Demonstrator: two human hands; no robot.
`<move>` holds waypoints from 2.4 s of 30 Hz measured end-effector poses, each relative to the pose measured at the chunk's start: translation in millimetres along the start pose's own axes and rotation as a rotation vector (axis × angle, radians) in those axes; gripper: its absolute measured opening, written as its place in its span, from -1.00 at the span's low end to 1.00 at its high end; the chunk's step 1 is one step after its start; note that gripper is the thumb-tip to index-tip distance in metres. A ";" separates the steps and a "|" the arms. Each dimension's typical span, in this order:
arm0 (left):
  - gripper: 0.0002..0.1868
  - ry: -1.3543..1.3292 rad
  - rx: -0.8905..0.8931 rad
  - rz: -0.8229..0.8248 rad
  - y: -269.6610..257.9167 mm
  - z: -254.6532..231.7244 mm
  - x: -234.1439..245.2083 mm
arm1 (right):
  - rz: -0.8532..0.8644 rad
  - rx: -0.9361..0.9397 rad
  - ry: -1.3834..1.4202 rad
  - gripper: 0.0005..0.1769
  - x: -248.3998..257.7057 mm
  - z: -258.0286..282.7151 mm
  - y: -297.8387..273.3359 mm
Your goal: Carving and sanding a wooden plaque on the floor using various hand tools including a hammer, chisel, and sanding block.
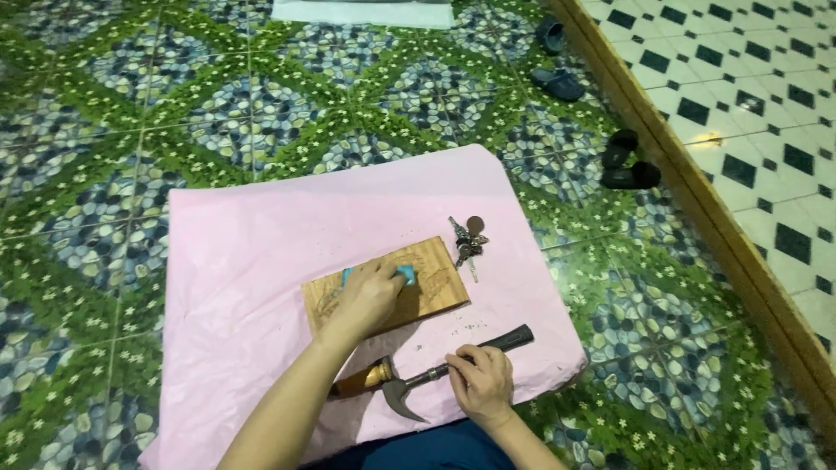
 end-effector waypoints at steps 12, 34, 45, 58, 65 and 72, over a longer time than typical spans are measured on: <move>-0.84 -0.003 0.017 0.022 -7.9 5.2 -2.9 | 0.001 0.000 0.013 -0.83 -3.1 -3.4 -2.1; -0.65 0.428 0.436 -0.260 -206.3 82.1 76.0 | 0.110 0.020 -0.031 -0.70 -5.1 -3.6 -6.5; -0.67 0.304 0.580 -0.209 -226.9 96.7 85.9 | 0.356 0.276 0.231 -0.58 -43.9 27.9 -9.6; -0.59 -0.098 0.491 -0.082 -184.4 -1.1 46.3 | 0.494 0.339 0.218 -0.72 -38.4 37.4 -1.1; -0.58 -0.153 0.421 -0.262 -158.7 -7.7 71.5 | 0.940 -0.488 0.166 -0.54 -27.1 -49.7 -44.4; -0.86 -0.395 0.236 -0.518 -48.6 -35.2 45.2 | 0.407 -1.019 1.050 -0.70 -10.4 -139.1 -63.3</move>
Point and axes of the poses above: each hand's wrist, its own y-axis towards the middle knuckle, its own x-axis out of the back of the hand, z = x × y, the point moved 8 cm from there along y, towards the middle knuckle, and after that the axes turned 11 degrees about -z, right-handed, at the moved point
